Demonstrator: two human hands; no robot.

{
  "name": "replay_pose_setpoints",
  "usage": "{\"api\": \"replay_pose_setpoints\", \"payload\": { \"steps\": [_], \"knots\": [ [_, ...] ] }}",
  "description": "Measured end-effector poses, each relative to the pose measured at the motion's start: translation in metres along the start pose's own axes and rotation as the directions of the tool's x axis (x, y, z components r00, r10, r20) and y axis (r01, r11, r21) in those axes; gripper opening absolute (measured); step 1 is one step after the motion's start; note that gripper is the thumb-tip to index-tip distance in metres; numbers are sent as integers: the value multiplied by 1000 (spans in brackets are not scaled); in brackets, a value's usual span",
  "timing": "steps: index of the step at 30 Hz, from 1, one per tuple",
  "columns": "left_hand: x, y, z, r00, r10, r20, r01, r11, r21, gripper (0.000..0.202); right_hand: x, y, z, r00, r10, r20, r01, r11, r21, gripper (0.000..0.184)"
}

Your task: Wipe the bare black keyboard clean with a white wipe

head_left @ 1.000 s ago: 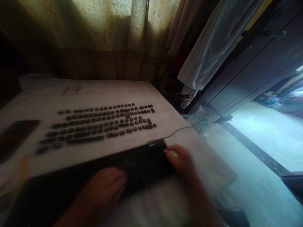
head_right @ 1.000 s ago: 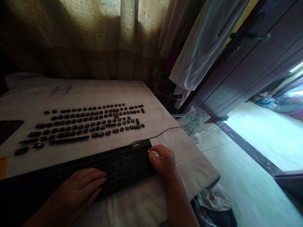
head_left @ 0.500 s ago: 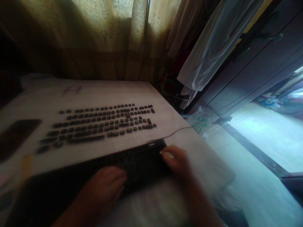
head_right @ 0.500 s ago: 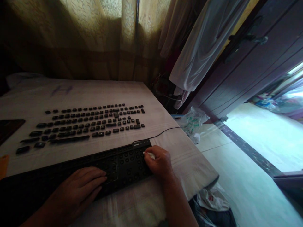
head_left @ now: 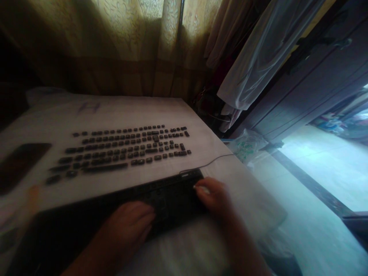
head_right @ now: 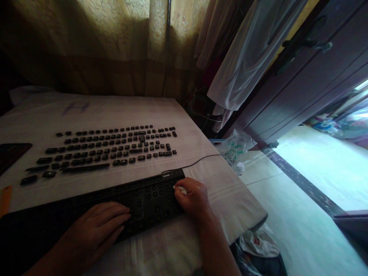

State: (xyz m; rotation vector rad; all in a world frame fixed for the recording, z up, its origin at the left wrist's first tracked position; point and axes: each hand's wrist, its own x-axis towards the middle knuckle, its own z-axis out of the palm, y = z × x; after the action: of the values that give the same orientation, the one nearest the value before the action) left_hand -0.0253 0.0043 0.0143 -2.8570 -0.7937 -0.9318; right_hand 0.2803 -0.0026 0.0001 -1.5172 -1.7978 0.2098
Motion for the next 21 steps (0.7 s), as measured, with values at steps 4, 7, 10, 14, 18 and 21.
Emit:
{"api": "replay_pose_setpoints", "payload": {
  "steps": [4,7,10,14,18,21],
  "knots": [
    [-3,0,3,1000,-25,-11,25,1000,-16,24,0,1,1,1000,0,7,0,1000,-13,13],
    [-6,1,9,998,-52,-32,52,998,-19,27,-1,3,1,1000,-13,9,13,999,-32,13],
    [-8,1,12,998,-55,-29,55,998,-17,27,-1,4,3,1000,-23,17,24,998,-54,13],
    [-10,0,13,998,-58,-28,57,998,-9,27,-2,5,4,999,-31,15,32,997,-71,13],
    [-7,1,8,999,-42,-16,42,999,5,25,-2,4,3,999,-29,25,30,997,-66,12],
    [-3,2,3,1000,-16,-1,16,1000,16,25,-1,3,2,999,-34,24,35,997,-70,12]
  ]
}}
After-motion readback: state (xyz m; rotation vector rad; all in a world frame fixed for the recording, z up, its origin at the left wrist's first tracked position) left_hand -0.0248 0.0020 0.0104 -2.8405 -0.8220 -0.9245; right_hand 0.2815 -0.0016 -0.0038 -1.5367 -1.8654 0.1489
